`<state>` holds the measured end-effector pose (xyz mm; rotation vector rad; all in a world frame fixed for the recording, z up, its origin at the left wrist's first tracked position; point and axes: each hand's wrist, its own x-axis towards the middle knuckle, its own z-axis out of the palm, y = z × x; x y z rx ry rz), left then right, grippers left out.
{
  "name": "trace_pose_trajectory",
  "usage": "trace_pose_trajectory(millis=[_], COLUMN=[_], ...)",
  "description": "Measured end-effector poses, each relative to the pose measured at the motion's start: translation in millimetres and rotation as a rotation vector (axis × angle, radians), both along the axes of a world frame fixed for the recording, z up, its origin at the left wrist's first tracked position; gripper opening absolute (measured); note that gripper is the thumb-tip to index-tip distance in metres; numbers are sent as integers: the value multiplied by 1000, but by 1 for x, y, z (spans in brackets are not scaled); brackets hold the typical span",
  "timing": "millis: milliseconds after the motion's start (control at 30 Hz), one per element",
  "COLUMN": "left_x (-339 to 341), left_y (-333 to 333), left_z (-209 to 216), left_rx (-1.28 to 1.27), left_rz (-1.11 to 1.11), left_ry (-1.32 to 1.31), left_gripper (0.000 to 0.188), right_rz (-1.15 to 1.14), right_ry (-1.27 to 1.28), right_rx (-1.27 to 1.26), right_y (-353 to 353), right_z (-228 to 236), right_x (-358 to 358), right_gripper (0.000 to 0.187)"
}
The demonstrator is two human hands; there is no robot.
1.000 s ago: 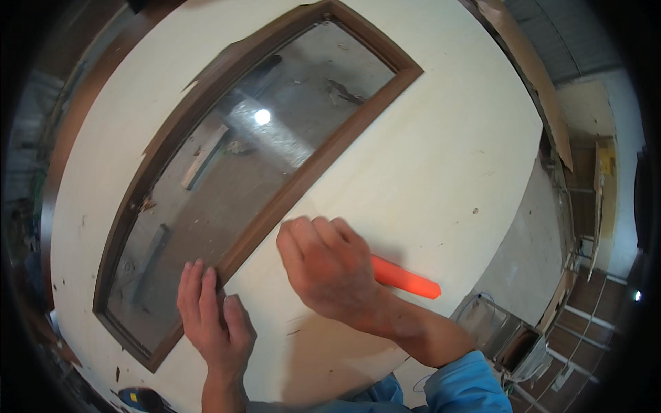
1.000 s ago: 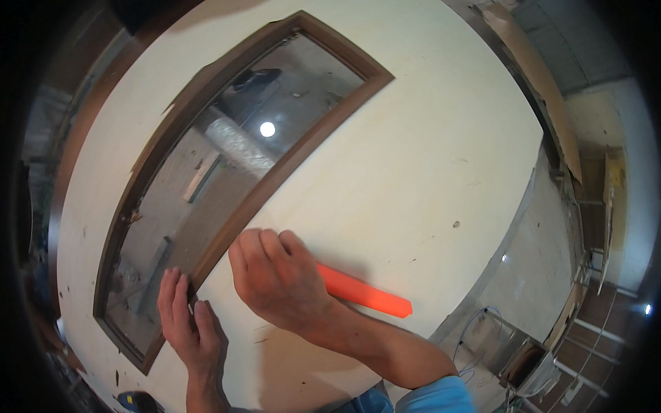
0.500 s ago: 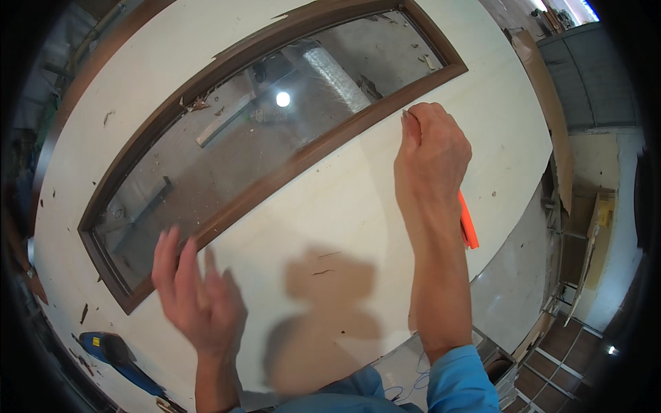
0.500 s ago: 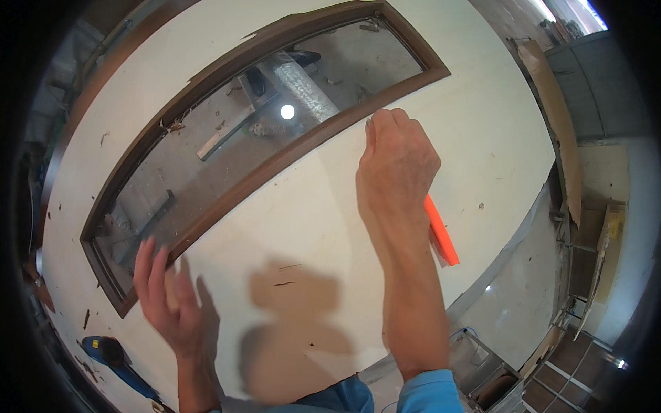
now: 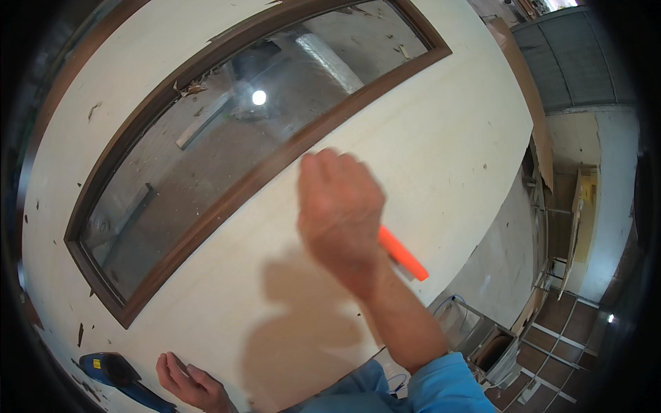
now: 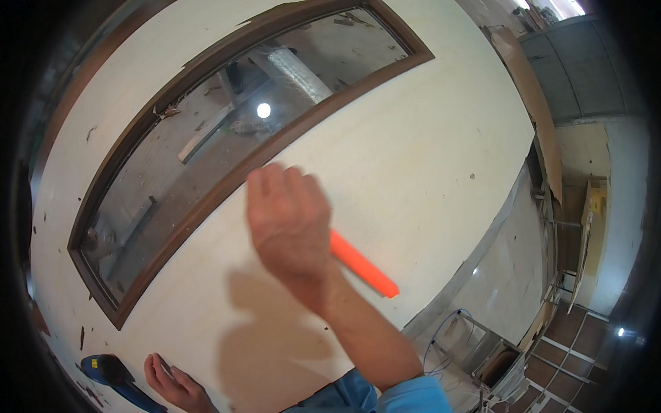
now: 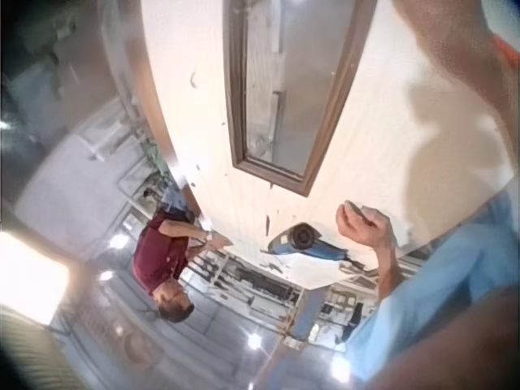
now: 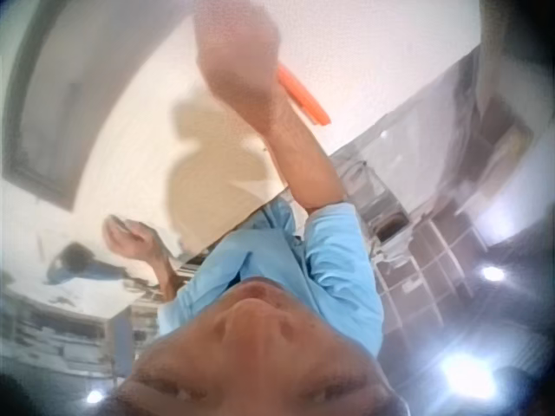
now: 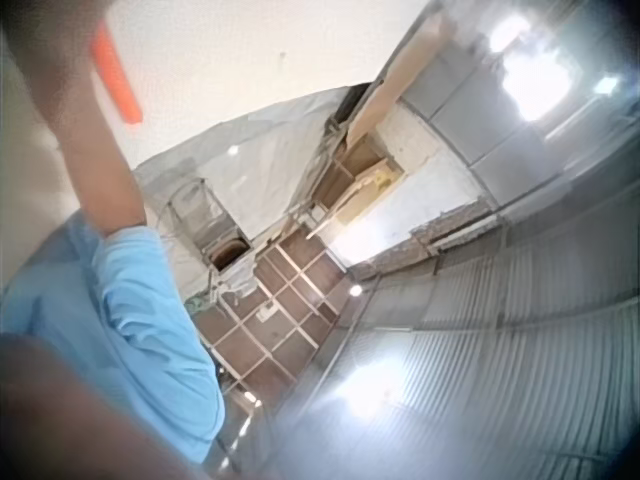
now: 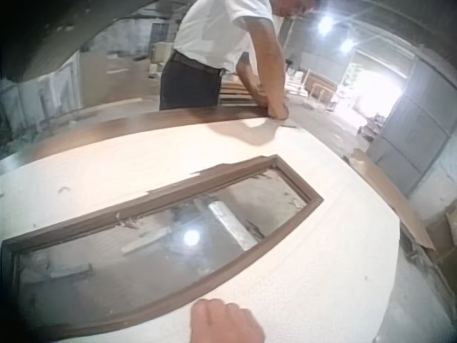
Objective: The person uses a utility knife to score and pry off a brown wooden trim strip from around a rectangular window on a white panel. They then use a heat gun to soften adhesive while pulling the trim away, and scrape residual material from the panel surface.
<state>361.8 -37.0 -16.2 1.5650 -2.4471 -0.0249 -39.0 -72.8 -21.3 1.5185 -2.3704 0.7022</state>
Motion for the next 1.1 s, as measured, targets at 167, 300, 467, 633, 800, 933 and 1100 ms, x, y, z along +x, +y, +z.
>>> trace_pose_trajectory(millis=[167, 300, 467, 633, 800, 933, 1100], left_x=[17, 15, 6, 11, 17, 15, 13], left_y=[-2, -2, -5, -7, -4, -7, -9], left_z=[-9, -10, -4, -7, -8, -2, 1], left_rx=[155, 191, 70, 129, 158, 160, 185], left_rz=[3, 0, -24, -64, -35, -61, -53], left_ry=[102, 217, 32, 134, 86, 66, 103], left_gripper=[43, 45, 40, 44, 45, 45, 45], right_rz=[165, 34, -229, -302, -311, -137, -35], right_ry=[-84, -98, -154, -157, -135, -87, -74], right_rx=[79, 22, 24, 93, 131, 115, 149], right_y=[-5, 5, 15, -7, -14, -13, -16], right_z=[12, 15, 20, 16, 13, 12, 9], right_x=[65, 35, -41, -38, 2, 44, 103], right_gripper=[12, 12, 3, 10, 9, 9, 15])
